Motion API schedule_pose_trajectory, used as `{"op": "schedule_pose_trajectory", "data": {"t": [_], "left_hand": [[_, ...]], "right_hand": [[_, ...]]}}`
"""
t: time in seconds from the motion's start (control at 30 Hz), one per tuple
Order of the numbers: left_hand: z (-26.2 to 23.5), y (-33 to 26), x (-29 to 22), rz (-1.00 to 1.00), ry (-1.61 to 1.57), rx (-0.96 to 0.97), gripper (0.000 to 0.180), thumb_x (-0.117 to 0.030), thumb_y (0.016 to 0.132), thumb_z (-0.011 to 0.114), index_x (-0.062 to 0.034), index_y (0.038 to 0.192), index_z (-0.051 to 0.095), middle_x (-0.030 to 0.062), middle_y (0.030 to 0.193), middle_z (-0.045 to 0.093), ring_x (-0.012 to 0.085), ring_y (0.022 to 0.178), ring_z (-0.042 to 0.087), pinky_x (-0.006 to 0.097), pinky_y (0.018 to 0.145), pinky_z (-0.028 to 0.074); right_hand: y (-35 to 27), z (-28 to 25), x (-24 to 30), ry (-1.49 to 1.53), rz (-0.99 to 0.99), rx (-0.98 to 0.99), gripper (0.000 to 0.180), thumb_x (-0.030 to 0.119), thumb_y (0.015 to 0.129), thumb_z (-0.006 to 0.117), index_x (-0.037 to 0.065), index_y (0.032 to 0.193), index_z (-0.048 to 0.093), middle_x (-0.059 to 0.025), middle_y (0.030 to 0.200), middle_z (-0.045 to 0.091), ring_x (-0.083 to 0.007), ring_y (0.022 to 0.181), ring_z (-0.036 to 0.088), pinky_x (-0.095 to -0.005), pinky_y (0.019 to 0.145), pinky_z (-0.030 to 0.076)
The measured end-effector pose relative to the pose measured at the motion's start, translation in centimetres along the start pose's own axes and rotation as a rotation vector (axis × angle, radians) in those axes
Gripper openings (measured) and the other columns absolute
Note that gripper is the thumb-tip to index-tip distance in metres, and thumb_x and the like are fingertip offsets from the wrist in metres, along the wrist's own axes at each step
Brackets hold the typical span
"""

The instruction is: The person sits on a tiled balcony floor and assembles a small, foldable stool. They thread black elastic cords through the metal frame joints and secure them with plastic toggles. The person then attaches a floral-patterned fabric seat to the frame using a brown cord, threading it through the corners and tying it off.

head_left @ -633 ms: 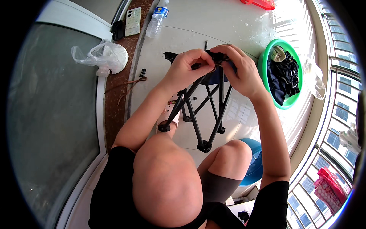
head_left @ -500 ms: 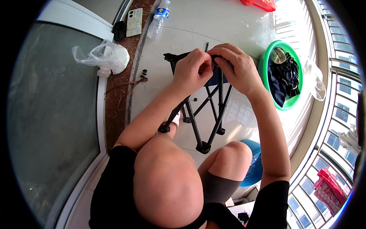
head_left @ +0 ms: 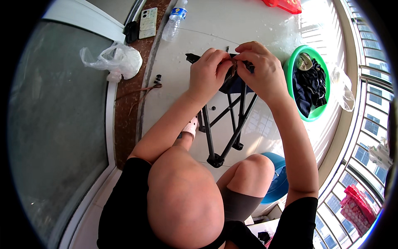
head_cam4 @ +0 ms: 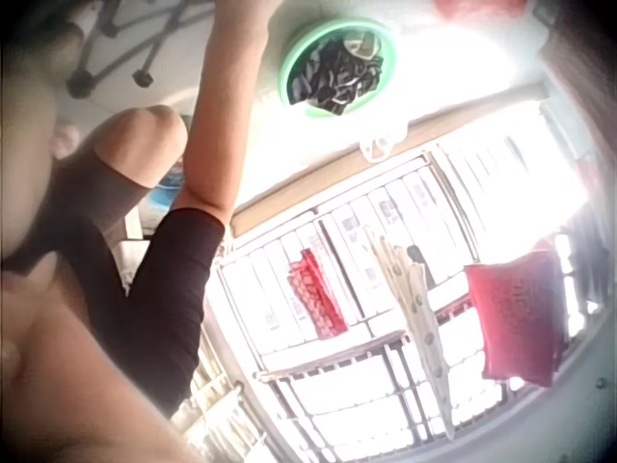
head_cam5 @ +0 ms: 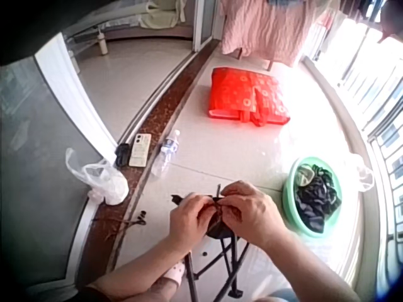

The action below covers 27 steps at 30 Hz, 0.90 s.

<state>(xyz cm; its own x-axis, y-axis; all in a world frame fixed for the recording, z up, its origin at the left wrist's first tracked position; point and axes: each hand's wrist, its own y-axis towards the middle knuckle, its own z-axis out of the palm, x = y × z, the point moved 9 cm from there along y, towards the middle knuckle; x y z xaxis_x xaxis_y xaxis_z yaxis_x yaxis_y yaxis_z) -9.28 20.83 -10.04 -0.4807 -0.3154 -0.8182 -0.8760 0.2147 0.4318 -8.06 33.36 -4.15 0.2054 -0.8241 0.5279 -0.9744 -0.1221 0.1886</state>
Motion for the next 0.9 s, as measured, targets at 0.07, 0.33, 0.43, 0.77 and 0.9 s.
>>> {"op": "schedule_pose_trajectory", "data": {"t": [0.07,0.33,0.43,0.77,0.9], "left_hand": [[0.6,0.0,-0.3,-0.027,-0.067,0.036,0.008,0.000,0.087,0.067,-0.0004,0.093,0.062,0.0074,0.088,0.063,0.0164,0.067,0.066,0.026,0.058,0.053],[1.2,-0.8,-0.1,-0.095,-0.167,0.066,0.007,-0.001,0.090,0.066,0.0006,0.090,0.059,0.0068,0.083,0.061,0.0128,0.067,0.065,0.022,0.057,0.052],[0.9,-1.0,-0.2,-0.076,-0.249,-0.009,0.008,-0.007,0.089,0.068,-0.0039,0.087,0.060,0.0073,0.078,0.059,0.0186,0.060,0.062,0.028,0.054,0.049],[1.8,-1.0,0.4,-0.091,-0.332,0.025,0.012,-0.009,0.089,0.069,-0.0038,0.084,0.058,0.0062,0.071,0.055,0.0175,0.056,0.056,0.027,0.051,0.043],[1.9,-1.1,0.3,-0.065,-0.293,0.092,0.009,-0.005,0.092,0.065,-0.0015,0.087,0.058,0.0065,0.073,0.059,0.0150,0.061,0.062,0.026,0.055,0.048]], "right_hand": [[0.3,-0.3,0.3,-0.126,0.028,0.046,0.011,0.014,0.080,0.064,0.008,0.084,0.073,0.0007,0.104,0.066,-0.0243,0.079,0.067,-0.0357,0.072,0.055],[0.2,1.5,-2.5,0.050,0.079,0.348,0.031,0.030,0.088,0.063,0.000,0.091,0.066,-0.0144,0.109,0.060,-0.0316,0.097,0.061,-0.0374,0.084,0.050],[0.4,0.6,-2.4,0.142,0.187,0.410,0.035,0.035,0.084,0.070,0.001,0.086,0.063,-0.0107,0.109,0.059,-0.0286,0.095,0.061,-0.0362,0.081,0.049],[1.8,-2.2,0.9,-0.001,-0.100,0.231,0.016,0.022,0.087,0.069,0.008,0.088,0.061,-0.0065,0.074,0.063,-0.0258,0.082,0.061,-0.0388,0.086,0.045],[2.2,-2.2,0.7,0.075,0.066,0.294,0.014,0.019,0.089,0.066,0.007,0.093,0.060,-0.0090,0.072,0.063,-0.0268,0.073,0.061,-0.0377,0.080,0.047]]}}
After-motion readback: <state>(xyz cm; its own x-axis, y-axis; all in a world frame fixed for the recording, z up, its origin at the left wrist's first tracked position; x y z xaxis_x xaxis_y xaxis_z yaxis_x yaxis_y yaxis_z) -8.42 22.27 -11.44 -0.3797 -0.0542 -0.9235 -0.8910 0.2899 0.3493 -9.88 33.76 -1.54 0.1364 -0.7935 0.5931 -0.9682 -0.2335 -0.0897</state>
